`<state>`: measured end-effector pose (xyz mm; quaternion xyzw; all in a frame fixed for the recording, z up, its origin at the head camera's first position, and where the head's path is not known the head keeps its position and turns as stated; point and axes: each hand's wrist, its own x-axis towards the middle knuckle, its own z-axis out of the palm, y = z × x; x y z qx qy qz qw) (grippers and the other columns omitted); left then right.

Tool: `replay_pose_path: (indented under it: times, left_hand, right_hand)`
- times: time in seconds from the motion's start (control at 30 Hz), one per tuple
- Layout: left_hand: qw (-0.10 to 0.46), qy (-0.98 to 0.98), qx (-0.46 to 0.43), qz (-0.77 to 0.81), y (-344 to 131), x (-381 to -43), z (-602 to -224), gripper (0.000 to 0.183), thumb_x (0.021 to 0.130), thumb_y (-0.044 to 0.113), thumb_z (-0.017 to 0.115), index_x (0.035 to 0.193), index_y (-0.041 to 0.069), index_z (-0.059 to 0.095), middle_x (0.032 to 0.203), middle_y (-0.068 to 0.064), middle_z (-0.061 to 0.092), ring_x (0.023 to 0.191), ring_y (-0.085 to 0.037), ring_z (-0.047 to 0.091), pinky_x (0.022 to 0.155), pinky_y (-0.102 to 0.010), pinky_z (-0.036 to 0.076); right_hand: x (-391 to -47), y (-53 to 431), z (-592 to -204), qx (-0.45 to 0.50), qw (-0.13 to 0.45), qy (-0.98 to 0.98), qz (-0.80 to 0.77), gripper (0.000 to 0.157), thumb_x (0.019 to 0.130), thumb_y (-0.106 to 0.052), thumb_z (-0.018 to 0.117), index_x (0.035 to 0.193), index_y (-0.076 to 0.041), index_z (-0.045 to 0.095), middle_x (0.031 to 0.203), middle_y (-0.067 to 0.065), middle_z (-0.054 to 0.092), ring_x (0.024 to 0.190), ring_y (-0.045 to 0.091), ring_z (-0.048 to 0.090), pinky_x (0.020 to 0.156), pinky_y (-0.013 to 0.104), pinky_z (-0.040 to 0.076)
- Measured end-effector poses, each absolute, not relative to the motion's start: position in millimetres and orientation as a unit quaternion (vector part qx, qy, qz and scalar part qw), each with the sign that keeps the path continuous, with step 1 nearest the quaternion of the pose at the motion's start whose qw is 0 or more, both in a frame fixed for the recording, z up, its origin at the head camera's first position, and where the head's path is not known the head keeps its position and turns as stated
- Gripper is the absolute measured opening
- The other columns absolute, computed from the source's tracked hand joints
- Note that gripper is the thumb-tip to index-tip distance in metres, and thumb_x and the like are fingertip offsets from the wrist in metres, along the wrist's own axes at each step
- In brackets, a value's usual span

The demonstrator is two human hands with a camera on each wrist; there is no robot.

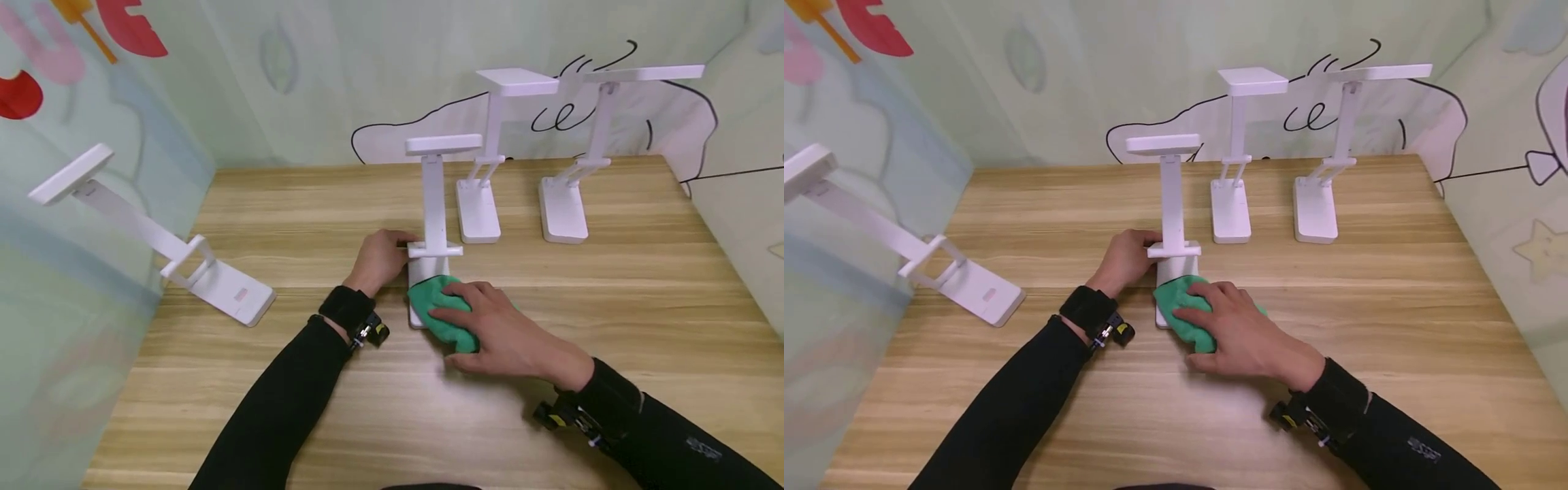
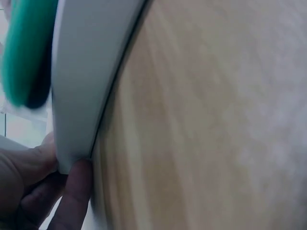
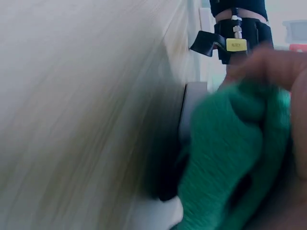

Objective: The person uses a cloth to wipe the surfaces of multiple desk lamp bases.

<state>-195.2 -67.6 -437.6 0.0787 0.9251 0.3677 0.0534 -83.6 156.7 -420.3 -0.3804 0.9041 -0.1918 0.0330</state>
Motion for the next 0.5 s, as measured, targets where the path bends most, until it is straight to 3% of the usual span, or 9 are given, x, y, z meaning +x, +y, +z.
replay_pose_path:
  times: [0.07,0.13,0.37,0.5]
  left_hand:
    - [0.053,0.926,0.078,0.367,-67.7,-195.2,-437.2,0.025,0.087,0.02,0.072,0.112,0.02,0.074,0.112,-0.002,0.071,0.096,-0.012,0.062,0.078,-0.029,0.053]
    - [0.055,0.926,0.077,0.365,-67.6,-195.3,-436.9,0.025,0.087,0.021,0.072,0.112,0.02,0.074,0.113,-0.002,0.071,0.096,-0.012,0.062,0.077,-0.029,0.053]
    - [0.057,0.927,0.078,0.362,-66.1,-195.8,-437.3,0.025,0.088,0.022,0.071,0.112,0.02,0.073,0.116,-0.002,0.07,0.099,-0.012,0.061,0.079,-0.029,0.053]
    - [0.055,0.927,0.081,0.362,-67.8,-195.7,-436.6,0.025,0.087,0.023,0.072,0.112,0.02,0.074,0.114,-0.002,0.071,0.096,-0.012,0.061,0.078,-0.029,0.053]
  right_hand:
    - [-80.2,161.1,-419.5,-0.36,0.034,0.906,-0.22,0.053,0.084,-0.06,0.063,0.127,-0.028,0.062,0.143,0.009,0.041,0.128,0.031,0.036,0.099,0.057,0.035]
    - [-78.9,164.0,-420.5,-0.33,0.026,0.912,-0.243,0.047,0.086,-0.059,0.062,0.119,-0.026,0.065,0.14,0.01,0.044,0.126,0.031,0.04,0.099,0.057,0.036]
    - [-80.4,161.6,-422.5,-0.274,-0.017,0.932,-0.239,0.043,0.087,-0.03,0.071,0.125,-0.011,0.059,0.12,0.016,0.056,0.106,0.031,0.056,0.089,0.052,0.048]
    - [-79.4,144.4,-420.4,-0.346,-0.071,0.906,-0.231,0.035,0.085,-0.024,0.073,0.117,-0.012,0.065,0.112,0.012,0.061,0.101,0.027,0.058,0.085,0.048,0.05]
